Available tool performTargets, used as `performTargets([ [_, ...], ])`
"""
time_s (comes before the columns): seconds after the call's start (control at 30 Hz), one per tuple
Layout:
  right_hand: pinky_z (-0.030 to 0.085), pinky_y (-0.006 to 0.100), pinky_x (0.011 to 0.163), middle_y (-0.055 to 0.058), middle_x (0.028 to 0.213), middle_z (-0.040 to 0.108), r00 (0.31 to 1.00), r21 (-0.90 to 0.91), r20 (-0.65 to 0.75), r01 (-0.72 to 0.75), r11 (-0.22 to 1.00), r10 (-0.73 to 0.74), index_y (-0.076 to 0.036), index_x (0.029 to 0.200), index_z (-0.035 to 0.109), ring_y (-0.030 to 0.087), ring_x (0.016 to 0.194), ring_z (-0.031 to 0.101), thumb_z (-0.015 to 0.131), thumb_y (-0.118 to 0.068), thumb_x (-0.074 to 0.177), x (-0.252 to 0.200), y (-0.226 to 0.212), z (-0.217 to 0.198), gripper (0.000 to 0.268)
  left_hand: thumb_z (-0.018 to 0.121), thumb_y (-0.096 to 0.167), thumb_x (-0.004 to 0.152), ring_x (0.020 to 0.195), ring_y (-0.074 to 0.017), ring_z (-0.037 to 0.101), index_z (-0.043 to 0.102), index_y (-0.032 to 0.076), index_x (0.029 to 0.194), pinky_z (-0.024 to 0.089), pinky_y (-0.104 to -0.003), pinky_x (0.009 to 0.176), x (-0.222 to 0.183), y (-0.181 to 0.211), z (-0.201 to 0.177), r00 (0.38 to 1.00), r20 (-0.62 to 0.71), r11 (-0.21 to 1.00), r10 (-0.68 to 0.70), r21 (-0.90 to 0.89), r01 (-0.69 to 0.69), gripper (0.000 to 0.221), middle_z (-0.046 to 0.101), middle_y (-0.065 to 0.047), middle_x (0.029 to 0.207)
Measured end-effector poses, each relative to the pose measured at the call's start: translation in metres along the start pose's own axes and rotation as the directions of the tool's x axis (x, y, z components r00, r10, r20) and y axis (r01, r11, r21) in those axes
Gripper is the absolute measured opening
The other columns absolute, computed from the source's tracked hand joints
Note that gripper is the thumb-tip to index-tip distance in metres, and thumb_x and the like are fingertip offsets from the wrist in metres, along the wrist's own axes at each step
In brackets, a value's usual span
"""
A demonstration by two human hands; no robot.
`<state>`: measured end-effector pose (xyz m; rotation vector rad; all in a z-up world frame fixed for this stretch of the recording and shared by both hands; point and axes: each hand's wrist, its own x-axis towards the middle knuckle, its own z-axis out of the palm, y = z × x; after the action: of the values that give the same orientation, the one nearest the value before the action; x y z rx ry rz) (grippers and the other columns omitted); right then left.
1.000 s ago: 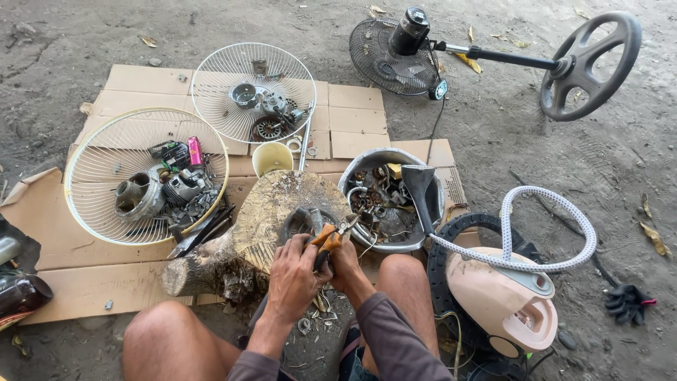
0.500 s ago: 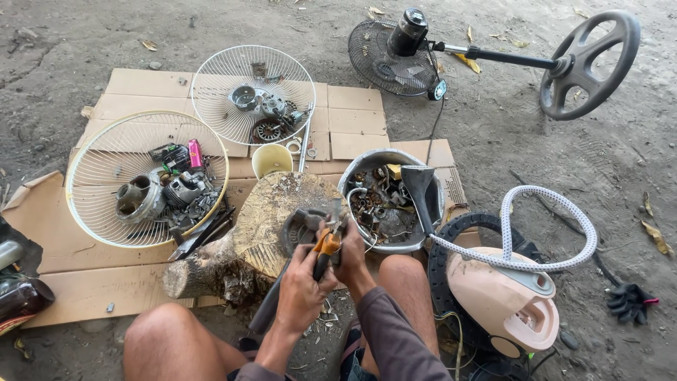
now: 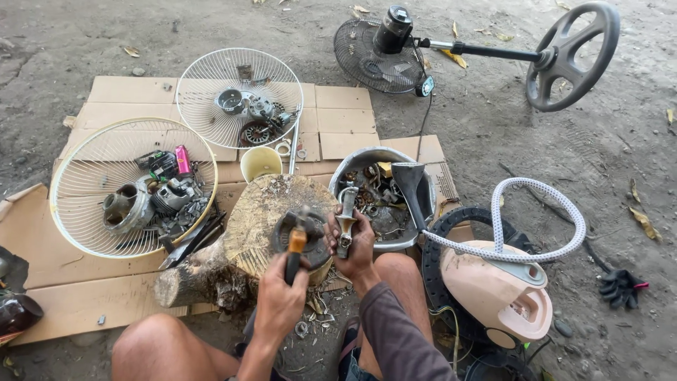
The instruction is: Dismantling a motor assembly using a hammer and prying tools on a wooden block
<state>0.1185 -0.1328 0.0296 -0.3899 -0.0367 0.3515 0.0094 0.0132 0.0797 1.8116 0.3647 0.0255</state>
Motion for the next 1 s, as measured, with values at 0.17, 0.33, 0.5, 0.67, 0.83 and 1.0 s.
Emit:
performTargets([
  [0.17, 0.045, 0.022, 0.046, 0.000, 0.075, 0.057, 0.988, -0.192, 0.029, 0.157, 0.969, -0.154, -0.010, 0.112, 0.058, 0.007, 0.059, 0.051, 0.039, -0.028, 0.109, 0.006, -0.004, -0.004, 0.027, 0.059, 0.007, 0.085, 0.060, -0.0119, 0.054, 0.074, 0.007, 0.101, 0.046, -0.024, 0.047, -0.026, 0.021, -0.012, 0.914, 0.341, 0.974, -0.220, 0.119, 0.190, 0.022, 0.063, -0.001, 0.096],
  [0.33, 0.041, 0.022, 0.038, -0.002, 0.068, 0.052, 0.988, -0.311, 0.004, 0.147, 0.939, -0.153, -0.011, 0.111, 0.055, 0.007, 0.050, 0.046, 0.038, -0.035, 0.108, 0.003, -0.010, 0.010, 0.029, 0.056, 0.007, 0.084, 0.048, -0.0120, 0.045, 0.079, 0.007, 0.101, 0.034, -0.028, 0.045, -0.033, 0.048, -0.015, 0.871, 0.354, 0.940, -0.341, 0.123, 0.318, 0.029, 0.059, -0.001, 0.061],
  [0.5, 0.040, 0.023, 0.040, -0.002, 0.068, 0.053, 0.990, -0.397, 0.009, 0.133, 0.908, -0.141, -0.011, 0.108, 0.053, 0.007, 0.050, 0.046, 0.038, -0.034, 0.107, 0.000, -0.010, 0.011, 0.028, 0.056, 0.009, 0.085, 0.049, -0.0126, 0.046, 0.079, 0.007, 0.103, 0.034, -0.028, 0.047, -0.033, 0.050, -0.014, 0.873, 0.334, 0.935, -0.356, 0.130, 0.331, 0.029, 0.059, -0.001, 0.062],
  [0.67, 0.040, 0.023, 0.045, -0.003, 0.070, 0.051, 0.994, -0.457, 0.015, 0.105, 0.883, -0.111, -0.012, 0.111, 0.054, 0.006, 0.055, 0.047, 0.041, -0.042, 0.109, 0.000, -0.010, 0.007, 0.033, 0.058, 0.011, 0.087, 0.049, -0.0120, 0.045, 0.081, 0.007, 0.104, 0.033, -0.028, 0.046, -0.032, 0.052, -0.015, 0.867, 0.312, 0.922, -0.388, 0.133, 0.365, 0.029, 0.059, -0.001, 0.062],
  [0.83, 0.043, 0.024, 0.048, -0.002, 0.073, 0.055, 0.987, -0.588, 0.071, 0.156, 0.794, -0.141, -0.012, 0.109, 0.056, 0.006, 0.056, 0.048, 0.038, -0.038, 0.110, 0.003, -0.008, 0.001, 0.032, 0.057, 0.010, 0.088, 0.046, -0.0110, 0.044, 0.080, 0.004, 0.103, 0.031, -0.027, 0.044, -0.031, 0.050, -0.016, 0.863, 0.316, 0.919, -0.394, 0.125, 0.374, 0.029, 0.057, -0.001, 0.061],
  [1.0, 0.046, 0.025, 0.051, -0.001, 0.078, 0.057, 0.981, -0.655, 0.118, 0.194, 0.731, -0.155, -0.012, 0.111, 0.056, 0.008, 0.059, 0.050, 0.036, -0.033, 0.111, 0.007, -0.007, -0.009, 0.029, 0.057, 0.011, 0.088, 0.049, -0.0116, 0.044, 0.081, 0.005, 0.102, 0.030, -0.027, 0.046, -0.031, 0.051, -0.013, 0.842, 0.297, 0.892, -0.450, 0.111, 0.438, 0.029, 0.056, -0.001, 0.062],
])
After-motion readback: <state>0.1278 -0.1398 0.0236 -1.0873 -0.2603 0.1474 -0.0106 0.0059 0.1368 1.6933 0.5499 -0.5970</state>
